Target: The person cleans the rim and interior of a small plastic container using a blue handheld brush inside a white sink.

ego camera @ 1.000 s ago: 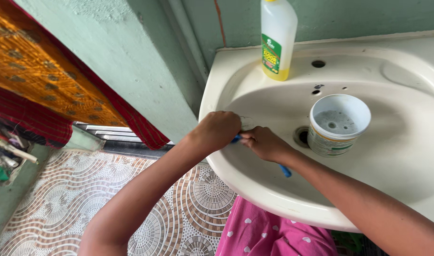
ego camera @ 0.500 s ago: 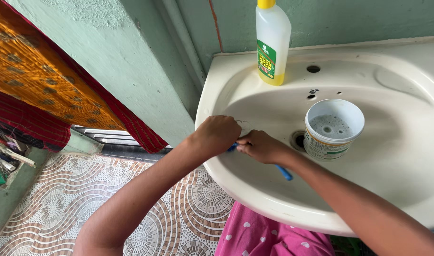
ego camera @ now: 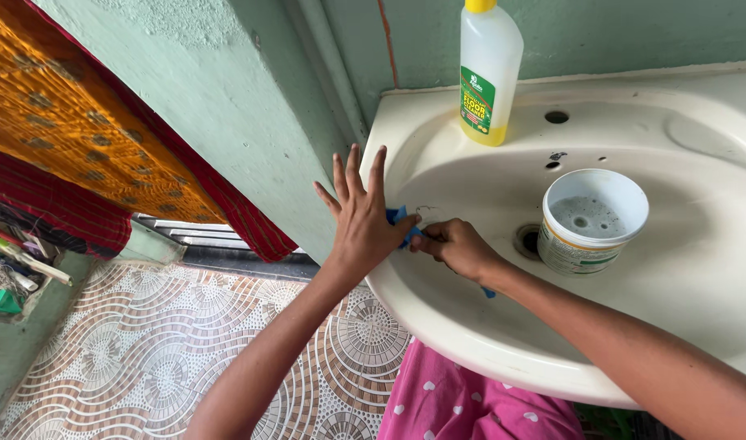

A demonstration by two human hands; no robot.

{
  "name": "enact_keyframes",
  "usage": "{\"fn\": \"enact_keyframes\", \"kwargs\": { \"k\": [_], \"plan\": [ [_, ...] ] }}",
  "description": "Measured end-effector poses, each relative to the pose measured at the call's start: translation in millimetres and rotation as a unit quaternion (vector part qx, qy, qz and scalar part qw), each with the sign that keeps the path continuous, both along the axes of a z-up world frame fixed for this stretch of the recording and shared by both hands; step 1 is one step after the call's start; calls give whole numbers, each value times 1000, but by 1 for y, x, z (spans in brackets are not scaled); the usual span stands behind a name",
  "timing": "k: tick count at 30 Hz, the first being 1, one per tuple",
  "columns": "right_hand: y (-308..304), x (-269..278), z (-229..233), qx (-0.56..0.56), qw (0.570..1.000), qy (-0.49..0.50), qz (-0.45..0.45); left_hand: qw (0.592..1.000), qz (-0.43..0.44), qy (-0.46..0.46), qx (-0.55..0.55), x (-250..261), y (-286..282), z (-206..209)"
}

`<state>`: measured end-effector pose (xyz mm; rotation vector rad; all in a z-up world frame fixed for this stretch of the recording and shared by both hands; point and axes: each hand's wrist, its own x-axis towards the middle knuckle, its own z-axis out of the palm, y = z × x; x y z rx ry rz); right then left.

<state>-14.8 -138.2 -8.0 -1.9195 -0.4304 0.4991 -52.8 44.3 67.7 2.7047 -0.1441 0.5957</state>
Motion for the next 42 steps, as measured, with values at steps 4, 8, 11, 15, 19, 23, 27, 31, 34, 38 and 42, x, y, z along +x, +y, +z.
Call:
{"fn": "enact_keyframes", "kwargs": {
  "k": [4, 8, 11, 15, 19, 23, 27, 31, 34, 38, 42],
  "plan": [
    [-4, -3, -12, 5, 1000, 3, 22, 999, 4, 30, -23, -8, -1, -3],
    [3, 11, -10, 6, 997, -75, -5, 999, 19, 0, -33, -1, 0, -9],
    [7, 29, 0, -53, 992, -100, -60, 998, 41, -15, -46, 22, -5, -8],
    [2, 28, 4, -68, 992, -64, -81, 998, 51, -33, -1, 29, -19, 3],
    [0, 20, -7, -2, 997, -64, 37, 997, 36, 59, 41, 4, -13, 19],
    [3, 20, -8, 23, 996, -57, 61, 1000, 6, -23, -7, -26, 4, 23],
    [14, 34, -3, -11, 991, -135, -22, 998, 36, -35, -46, -28, 23, 20],
    [6, 45, -7, -31, 994, -107, -7, 991, -63, -77, -92, -21, 27, 9],
    [2, 36, -12, -23, 993, -96, 64, 989, -84, -97, -76, -22, 19, -2],
    [3, 29, 3, -99, 989, -112, -7, 985, -56, -156, -49, -23, 12, -8],
    [11, 25, 7, -125, 987, -75, -71, 987, -32, -156, 33, -28, 7, -10]
  ]
}}
